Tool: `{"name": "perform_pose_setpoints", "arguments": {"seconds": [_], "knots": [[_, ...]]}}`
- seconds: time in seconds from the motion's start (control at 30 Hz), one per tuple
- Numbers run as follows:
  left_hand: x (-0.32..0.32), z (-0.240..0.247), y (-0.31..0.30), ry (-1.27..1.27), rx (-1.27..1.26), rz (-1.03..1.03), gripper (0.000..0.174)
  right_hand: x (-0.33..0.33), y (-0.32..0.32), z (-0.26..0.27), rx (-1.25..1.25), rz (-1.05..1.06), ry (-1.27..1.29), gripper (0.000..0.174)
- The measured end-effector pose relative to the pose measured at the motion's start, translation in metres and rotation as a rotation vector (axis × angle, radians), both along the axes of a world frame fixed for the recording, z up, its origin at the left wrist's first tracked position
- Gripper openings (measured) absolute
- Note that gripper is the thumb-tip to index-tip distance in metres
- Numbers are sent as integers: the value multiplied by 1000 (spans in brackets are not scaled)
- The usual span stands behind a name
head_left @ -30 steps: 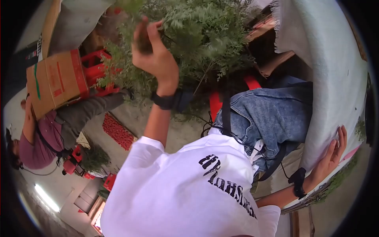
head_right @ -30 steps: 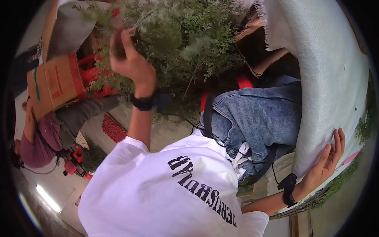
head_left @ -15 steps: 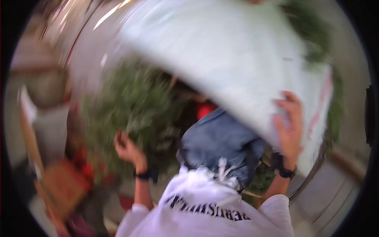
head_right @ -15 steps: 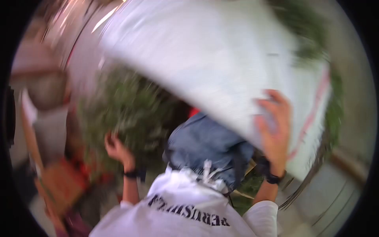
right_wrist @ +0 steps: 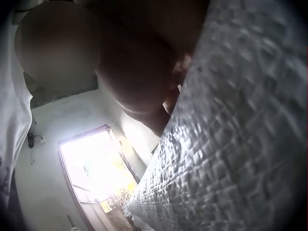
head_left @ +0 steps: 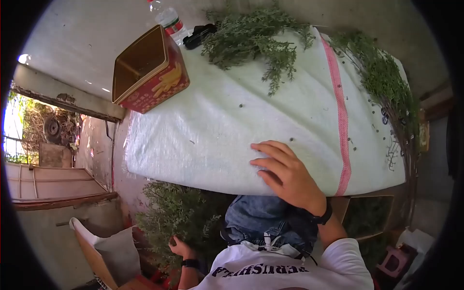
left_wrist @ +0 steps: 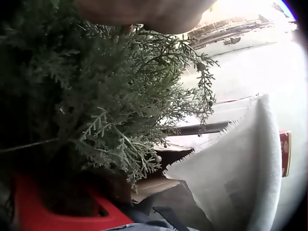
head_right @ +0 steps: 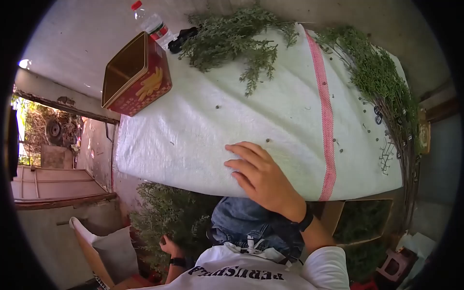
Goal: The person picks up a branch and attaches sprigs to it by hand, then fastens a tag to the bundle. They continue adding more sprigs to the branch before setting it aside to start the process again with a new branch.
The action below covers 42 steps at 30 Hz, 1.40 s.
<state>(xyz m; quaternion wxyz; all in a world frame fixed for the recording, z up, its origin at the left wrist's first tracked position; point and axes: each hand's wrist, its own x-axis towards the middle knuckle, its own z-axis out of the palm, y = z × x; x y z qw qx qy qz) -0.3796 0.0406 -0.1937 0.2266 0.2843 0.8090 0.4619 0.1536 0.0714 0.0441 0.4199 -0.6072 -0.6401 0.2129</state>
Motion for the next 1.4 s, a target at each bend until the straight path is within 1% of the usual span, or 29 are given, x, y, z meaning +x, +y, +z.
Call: {"name": "perform_pose_setpoints", "arguments": {"seconds": [0.07, 0.1, 0.17, 0.2, 0.23, 0.27, 0.3, 0.33, 0.37, 0.47, 0.53, 0.57, 0.63, 0.67, 0.7, 0.73, 0.77, 0.83, 0.87, 0.9, 0.93, 1.0, 1.03, 1.1, 1.13, 1.17, 1.27, 1.3, 1.4], "knots": [[11, 12, -9, 151, -11, 58, 39, 4, 2, -4, 34, 6, -15, 29], [12, 20, -18, 159, -9, 63, 39, 4, 2, -6, 58, 28, -42, 29], [12, 30, -27, 503, 52, 30, 49, 6, -3, -9, 88, 32, -110, 30], [19, 32, -24, 659, 90, -22, 54, 5, -8, -14, 72, -15, -123, 30], [23, 47, -31, 736, 60, -49, 56, 0, -12, -23, 85, -7, -115, 34], [32, 61, -22, 807, 65, -67, 59, 3, -8, -26, 128, -3, -116, 37], [68, 85, -9, 974, 110, -146, 55, 10, -4, -23, 155, -61, -132, 37], [97, 119, -2, 1169, 152, -227, 51, 9, -6, -21, 155, -55, -233, 41], [114, 143, 14, 1189, 192, -279, 51, 4, -11, -19, 137, -51, -327, 45], [221, 173, 56, 1055, 438, -632, 50, 2, -10, -11, 197, -151, -339, 49], [271, 207, 57, 981, 538, -868, 48, 7, -29, -4, 193, -200, -310, 52], [299, 228, 52, 947, 575, -979, 48, 19, -44, 7, 216, -163, -72, 52], [359, 252, 52, 1000, 548, -1180, 45, 54, -77, 27, 288, -91, 398, 53], [375, 254, 54, 996, 535, -1226, 45, 75, -101, 30, 271, -227, 319, 52], [389, 253, 58, 807, 483, -1227, 42, 98, -133, 33, 245, -364, 232, 51], [401, 250, 63, 616, 426, -1213, 39, 118, -166, 42, 148, -578, 121, 41], [410, 249, 69, 605, 415, -1239, 39, 131, -194, 45, 77, -813, 68, 33], [416, 248, 79, 761, 374, -1369, 36, 154, -239, 53, -22, -1262, 27, 29], [418, 245, 79, 831, 349, -1389, 34, 164, -254, 60, -53, -1375, -162, 28], [420, 242, 81, 822, 333, -1353, 34, 173, -267, 66, -74, -1489, -347, 26], [419, 240, 83, 727, 307, -1356, 33, 184, -280, 68, -80, -1465, -352, 26], [423, 237, 86, 523, 275, -1394, 31, 214, -307, 67, -192, -1388, -903, 25], [426, 239, 86, 507, 278, -1398, 31, 226, -318, 62, -192, -1392, -919, 25], [433, 244, 86, 493, 246, -1395, 33, 253, -333, 43, -271, -1271, -760, 25], [435, 246, 86, 489, 225, -1390, 34, 261, -334, 43, -310, -1203, -679, 24], [437, 244, 84, 474, 223, -1379, 34, 265, -330, 50, -306, -1192, -695, 24], [441, 240, 89, 681, 388, -1435, 37, 268, -309, 61, -387, -1348, -595, 18], [443, 243, 88, 682, 385, -1427, 37, 272, -309, 61, -385, -1339, -596, 18], [457, 247, 80, 805, 364, -1374, 39, 292, -320, 58, -371, -1093, -463, 13]]}}
